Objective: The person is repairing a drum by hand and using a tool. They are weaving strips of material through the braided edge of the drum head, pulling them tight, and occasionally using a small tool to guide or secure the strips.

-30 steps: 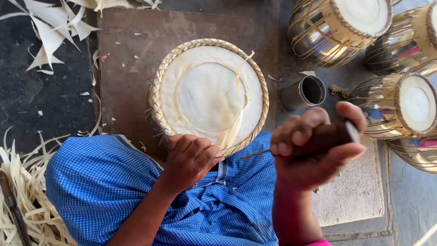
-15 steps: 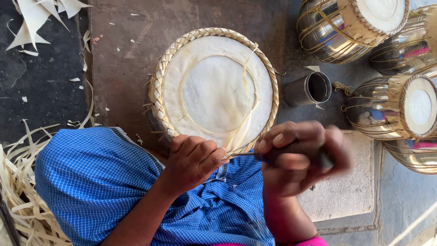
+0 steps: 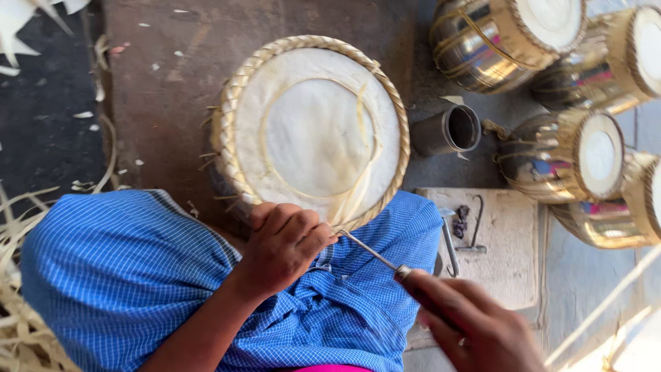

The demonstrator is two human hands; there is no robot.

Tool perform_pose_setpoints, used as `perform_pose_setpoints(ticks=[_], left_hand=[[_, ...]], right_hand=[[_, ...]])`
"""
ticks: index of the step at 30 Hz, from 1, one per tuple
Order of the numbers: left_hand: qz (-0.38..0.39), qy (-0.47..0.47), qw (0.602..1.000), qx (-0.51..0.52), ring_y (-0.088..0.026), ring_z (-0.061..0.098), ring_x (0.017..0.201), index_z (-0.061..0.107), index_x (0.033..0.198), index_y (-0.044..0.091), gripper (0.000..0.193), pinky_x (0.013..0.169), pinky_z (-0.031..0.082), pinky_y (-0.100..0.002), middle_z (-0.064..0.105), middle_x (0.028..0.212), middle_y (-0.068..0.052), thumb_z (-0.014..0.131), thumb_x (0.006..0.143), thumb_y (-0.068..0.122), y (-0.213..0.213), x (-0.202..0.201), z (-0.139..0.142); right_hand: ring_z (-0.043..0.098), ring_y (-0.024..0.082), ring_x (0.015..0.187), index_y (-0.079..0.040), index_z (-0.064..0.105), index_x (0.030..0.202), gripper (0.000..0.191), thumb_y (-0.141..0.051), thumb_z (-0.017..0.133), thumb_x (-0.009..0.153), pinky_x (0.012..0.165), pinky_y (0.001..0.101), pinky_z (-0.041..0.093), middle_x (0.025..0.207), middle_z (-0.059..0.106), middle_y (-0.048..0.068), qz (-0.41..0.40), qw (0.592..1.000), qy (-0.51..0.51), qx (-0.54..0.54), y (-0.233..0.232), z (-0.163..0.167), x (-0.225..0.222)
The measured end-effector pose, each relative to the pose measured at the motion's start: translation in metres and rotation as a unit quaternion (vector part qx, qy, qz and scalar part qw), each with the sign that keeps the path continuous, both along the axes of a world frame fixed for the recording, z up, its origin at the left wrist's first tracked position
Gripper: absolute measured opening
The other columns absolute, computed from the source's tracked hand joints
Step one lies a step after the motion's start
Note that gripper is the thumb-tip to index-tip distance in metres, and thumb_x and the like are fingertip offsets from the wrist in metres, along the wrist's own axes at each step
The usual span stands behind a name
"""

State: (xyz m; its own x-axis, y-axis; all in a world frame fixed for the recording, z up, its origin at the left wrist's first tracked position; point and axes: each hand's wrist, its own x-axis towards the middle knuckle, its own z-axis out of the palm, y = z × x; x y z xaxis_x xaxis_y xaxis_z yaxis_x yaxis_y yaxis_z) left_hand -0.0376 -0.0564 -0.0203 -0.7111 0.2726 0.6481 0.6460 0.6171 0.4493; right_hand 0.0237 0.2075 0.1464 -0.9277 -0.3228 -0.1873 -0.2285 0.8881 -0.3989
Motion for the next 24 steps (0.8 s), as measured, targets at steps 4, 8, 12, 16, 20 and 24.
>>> perform_pose_setpoints(ticks=[4,8,12,16,20,24], left_hand=[[-0.005,-0.011,1.0,-0.001,-0.017,0.057,0.099,0.067,0.098,0.018,0.017,0.092,0.034,-0.041,0.059,0.101,0.004,0.079,0.091,0.028,0.001,-0.001,0.003],[-0.004,-0.01,1.0,-0.001,-0.018,0.057,0.099,0.068,0.098,0.017,0.019,0.091,0.033,-0.042,0.058,0.1,0.003,0.079,0.088,0.028,0.002,-0.002,0.005],[-0.003,-0.013,1.0,0.013,-0.018,0.056,0.098,0.068,0.098,0.017,0.019,0.092,0.033,-0.042,0.058,0.099,0.003,0.08,0.089,0.029,0.005,-0.002,0.008],[-0.007,-0.03,0.999,0.01,-0.022,0.058,0.096,0.068,0.097,0.015,0.021,0.09,0.034,-0.043,0.059,0.098,0.001,0.08,0.085,0.027,0.001,-0.001,0.015],[0.022,-0.107,0.991,0.071,-0.025,0.063,0.092,0.068,0.097,0.014,0.014,0.084,0.037,-0.045,0.063,0.098,-0.001,0.076,0.085,0.017,0.007,-0.012,0.03],[0.05,-0.155,0.986,0.023,-0.029,0.065,0.086,0.067,0.09,0.011,0.012,0.075,0.04,-0.048,0.063,0.09,-0.007,0.076,0.083,0.016,0.039,-0.057,0.038]], right_hand=[[0.074,0.016,0.071,-0.023,0.06,0.144,0.061,-0.019,0.076,0.086,0.065,0.0346,0.06,0.084,0.069,0.004,-0.058,0.99,-0.129,0.025,0.002,-0.019,0.003],[0.07,0.013,0.071,-0.017,0.057,0.144,0.056,-0.02,0.071,0.089,0.06,0.027,0.058,0.092,0.069,0.005,0.004,0.996,0.045,-0.071,0.001,-0.066,0.012],[0.05,0.011,0.051,-0.015,0.044,0.154,0.065,-0.022,0.066,0.094,0.045,0.0245,0.043,0.098,0.069,0.01,-0.283,0.776,-0.316,-0.466,0.002,-0.133,0.032],[0.043,0.01,0.044,-0.015,0.028,0.162,0.077,-0.036,0.062,0.095,0.038,0.0226,0.038,0.093,0.059,0.014,-0.304,0.528,-0.377,-0.698,-0.02,-0.181,0.057],[0.045,0.014,0.045,-0.013,0.028,0.162,0.078,-0.038,0.061,0.096,0.04,0.0248,0.038,0.097,0.06,0.017,-0.29,0.579,-0.315,-0.693,-0.04,-0.199,0.067],[0.058,0.015,0.07,-0.012,0.036,0.158,0.073,-0.04,0.063,0.096,0.061,0.0255,0.047,0.104,0.063,0.017,-0.232,0.675,-0.29,-0.637,-0.028,-0.191,0.056]])
